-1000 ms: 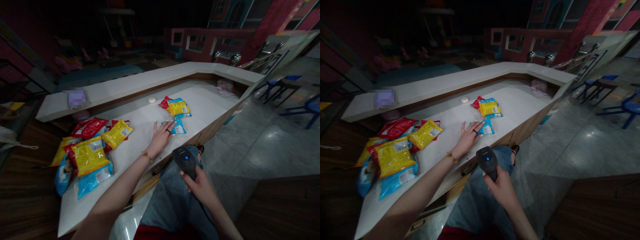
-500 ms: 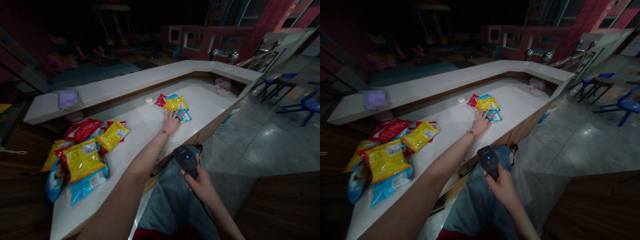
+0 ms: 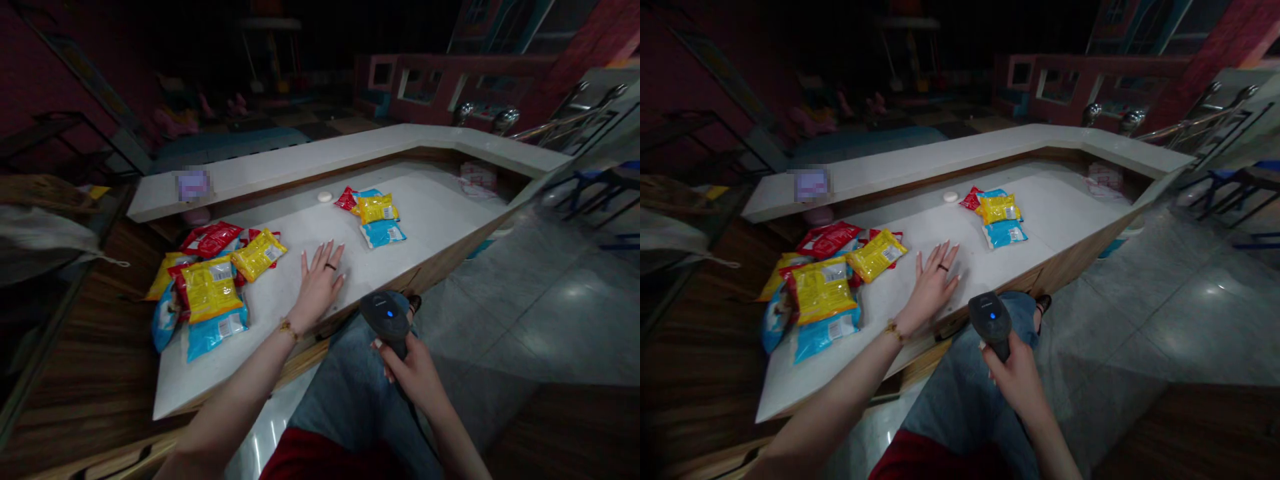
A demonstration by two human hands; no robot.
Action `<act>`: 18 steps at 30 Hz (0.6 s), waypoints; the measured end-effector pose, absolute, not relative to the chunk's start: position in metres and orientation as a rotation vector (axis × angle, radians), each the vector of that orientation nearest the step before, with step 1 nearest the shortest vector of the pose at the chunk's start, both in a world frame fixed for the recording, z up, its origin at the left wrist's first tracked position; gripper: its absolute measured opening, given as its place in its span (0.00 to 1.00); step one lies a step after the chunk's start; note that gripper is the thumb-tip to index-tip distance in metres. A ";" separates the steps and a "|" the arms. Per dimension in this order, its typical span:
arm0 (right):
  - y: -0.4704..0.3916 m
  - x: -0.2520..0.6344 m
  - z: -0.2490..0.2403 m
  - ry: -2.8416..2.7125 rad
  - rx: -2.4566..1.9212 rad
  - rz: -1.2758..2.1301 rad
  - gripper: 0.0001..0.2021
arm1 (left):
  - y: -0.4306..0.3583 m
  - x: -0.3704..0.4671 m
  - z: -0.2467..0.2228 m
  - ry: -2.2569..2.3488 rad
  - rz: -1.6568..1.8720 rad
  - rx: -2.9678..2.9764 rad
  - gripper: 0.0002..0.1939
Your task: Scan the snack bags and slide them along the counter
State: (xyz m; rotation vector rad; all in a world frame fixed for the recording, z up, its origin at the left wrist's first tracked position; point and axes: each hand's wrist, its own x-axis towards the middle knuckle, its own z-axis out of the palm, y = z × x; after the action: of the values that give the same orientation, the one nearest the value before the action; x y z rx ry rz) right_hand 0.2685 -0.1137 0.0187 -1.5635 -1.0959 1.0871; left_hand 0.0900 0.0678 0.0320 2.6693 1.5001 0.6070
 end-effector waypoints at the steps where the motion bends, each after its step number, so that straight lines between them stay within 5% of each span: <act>1: -0.114 0.267 0.018 -1.099 -1.554 1.099 0.17 | 0.064 0.071 0.032 1.573 0.622 2.650 0.37; 9: -0.118 0.257 0.025 -1.114 -1.579 1.116 0.19 | 0.075 -0.030 0.051 2.136 0.466 2.574 0.37; 18: -0.124 0.246 0.027 -1.173 -1.565 1.134 0.19 | 0.099 -0.040 0.047 2.176 0.419 2.571 0.35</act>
State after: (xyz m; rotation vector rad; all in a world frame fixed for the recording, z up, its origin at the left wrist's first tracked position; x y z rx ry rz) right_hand 0.2458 -0.1241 0.0266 -1.5648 -1.1730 1.1342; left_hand -0.0403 0.0989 0.0472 2.5715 2.1755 0.4195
